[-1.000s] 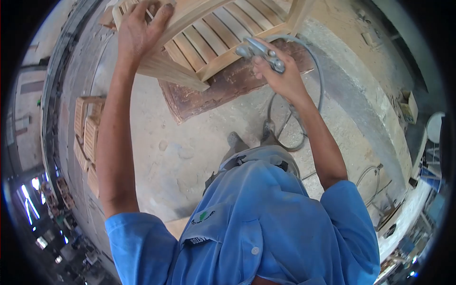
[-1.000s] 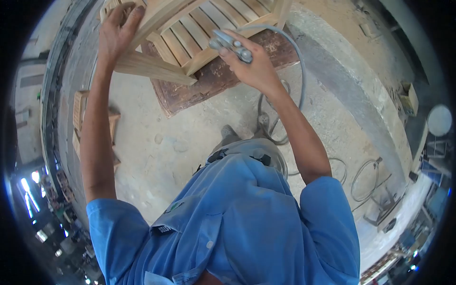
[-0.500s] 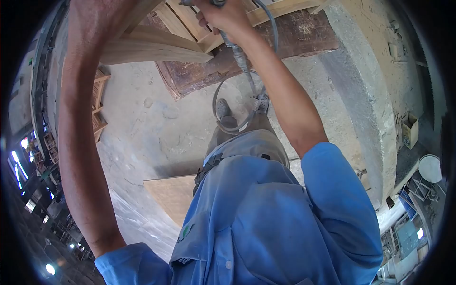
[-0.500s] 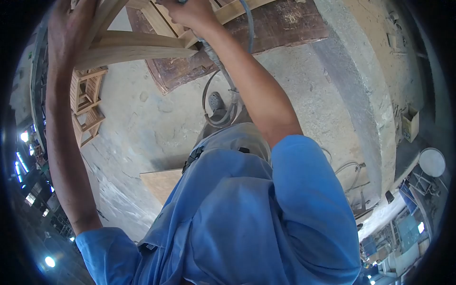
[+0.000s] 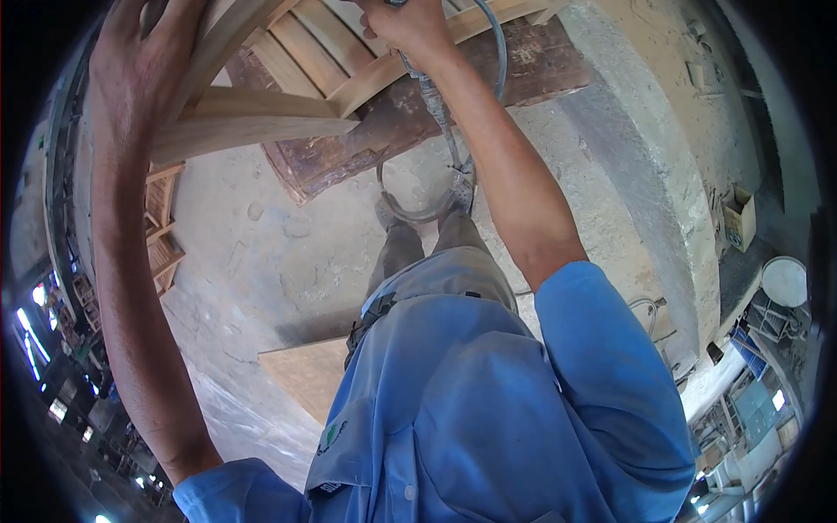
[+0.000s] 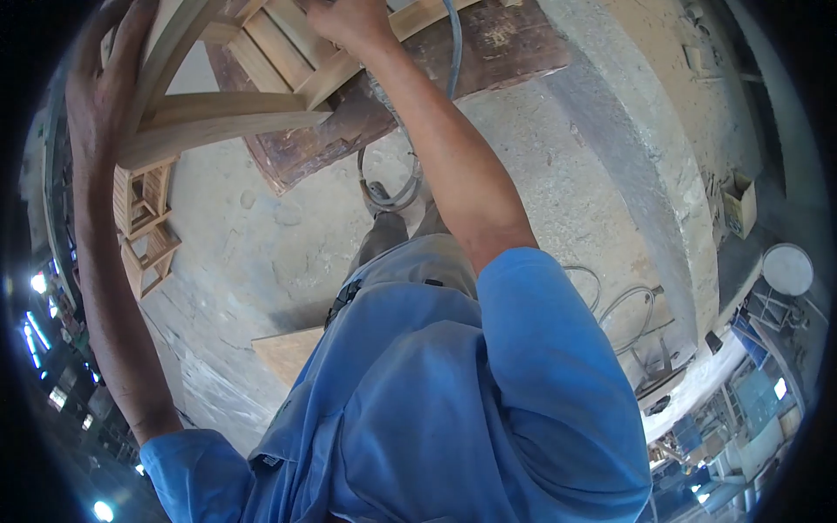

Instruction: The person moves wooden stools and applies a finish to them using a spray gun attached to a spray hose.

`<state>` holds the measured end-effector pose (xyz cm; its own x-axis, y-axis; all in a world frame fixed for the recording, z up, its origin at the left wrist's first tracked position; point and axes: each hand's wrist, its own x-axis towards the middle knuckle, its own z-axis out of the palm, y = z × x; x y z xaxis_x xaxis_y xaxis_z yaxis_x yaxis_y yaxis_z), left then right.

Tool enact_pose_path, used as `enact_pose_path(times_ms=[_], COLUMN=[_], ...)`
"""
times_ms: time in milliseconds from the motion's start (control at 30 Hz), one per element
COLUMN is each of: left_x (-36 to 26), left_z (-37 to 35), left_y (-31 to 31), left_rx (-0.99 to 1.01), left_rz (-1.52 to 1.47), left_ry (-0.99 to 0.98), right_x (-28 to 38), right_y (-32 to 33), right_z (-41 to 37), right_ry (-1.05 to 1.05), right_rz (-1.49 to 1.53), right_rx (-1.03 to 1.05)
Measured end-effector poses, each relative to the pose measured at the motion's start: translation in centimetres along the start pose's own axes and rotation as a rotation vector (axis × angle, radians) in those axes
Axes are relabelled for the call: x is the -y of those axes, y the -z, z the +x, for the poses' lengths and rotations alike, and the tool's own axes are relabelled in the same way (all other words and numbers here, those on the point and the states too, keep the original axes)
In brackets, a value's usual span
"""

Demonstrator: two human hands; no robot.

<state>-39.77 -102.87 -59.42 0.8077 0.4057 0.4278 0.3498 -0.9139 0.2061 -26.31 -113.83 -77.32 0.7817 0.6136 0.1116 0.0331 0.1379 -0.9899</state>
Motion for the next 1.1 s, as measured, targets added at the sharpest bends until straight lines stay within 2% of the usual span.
enact_pose_path(times_ms=[100,167,200,233,267,333,367,467,567,667,800,867,900,1033,1100], left_x=[1.0,1.8,2.2,2.9,2.7,2.4,2.8,2.2,1.6,1.4,1.5,0.8,0.5,0.2,0.6], left_z=[0.0,0.2,0.2,0.1,-0.1,-0.4,-0.2,-0.4,-0.4,-0.5,-0.5,-0.8,-1.1,-0.9,-0.9], left_y=[-0.3,-0.7,-0.7,-0.3,-0.3,-0.6,-0.3,-0.5,-0.5,-0.6,-0.5,-0.8,-0.8,-0.5,-0.9], left_rx=[0.030,0.024,0.021,0.059,0.056,0.049,0.067,0.041,0.045,0.053,0.055,0.044,0.040,0.088,0.085], left_rz=[-0.042,-0.012,0.007,0.283,0.267,0.237,0.242,0.194,0.157,0.162,0.150,0.026,-0.024,-0.116,-0.125], left_ry=[-0.020,-0.204,-0.295,-0.407,-0.377,-0.312,-0.362,-0.225,-0.156,-0.139,-0.233,-0.136,-0.084,-0.061,-0.057], right_x=[-0.3,0.3,0.9,1.7,2.4,4.0,4.6,2.2,1.5,3.0,4.2,3.2,1.7,3.4,2.6], right_y=[2.4,4.0,5.2,6.4,7.2,8.0,8.5,10.1,11.1,12.1,12.2,12.3,12.5,11.4,9.9], right_z=[0.3,-0.2,-0.5,-0.8,-1.1,-1.8,-1.9,-1.4,-1.1,-1.6,-2.6,-2.3,-2.0,-4.1,-5.2], right_ry=[0.044,0.095,-0.001,-0.100,-0.198,-0.255,-0.282,-0.160,0.110,-0.018,0.071,0.098,0.252,0.009,-0.071], right_rz=[-0.045,-0.103,-0.118,-0.130,-0.140,-0.119,-0.109,-0.245,-0.272,-0.362,-0.384,-0.456,-0.419,-0.134,-0.167], right_rx=[-0.084,-0.185,-0.172,-0.157,-0.141,-0.223,-0.264,-0.355,-0.457,-0.499,-0.602,-0.633,-0.595,-0.202,-0.169])
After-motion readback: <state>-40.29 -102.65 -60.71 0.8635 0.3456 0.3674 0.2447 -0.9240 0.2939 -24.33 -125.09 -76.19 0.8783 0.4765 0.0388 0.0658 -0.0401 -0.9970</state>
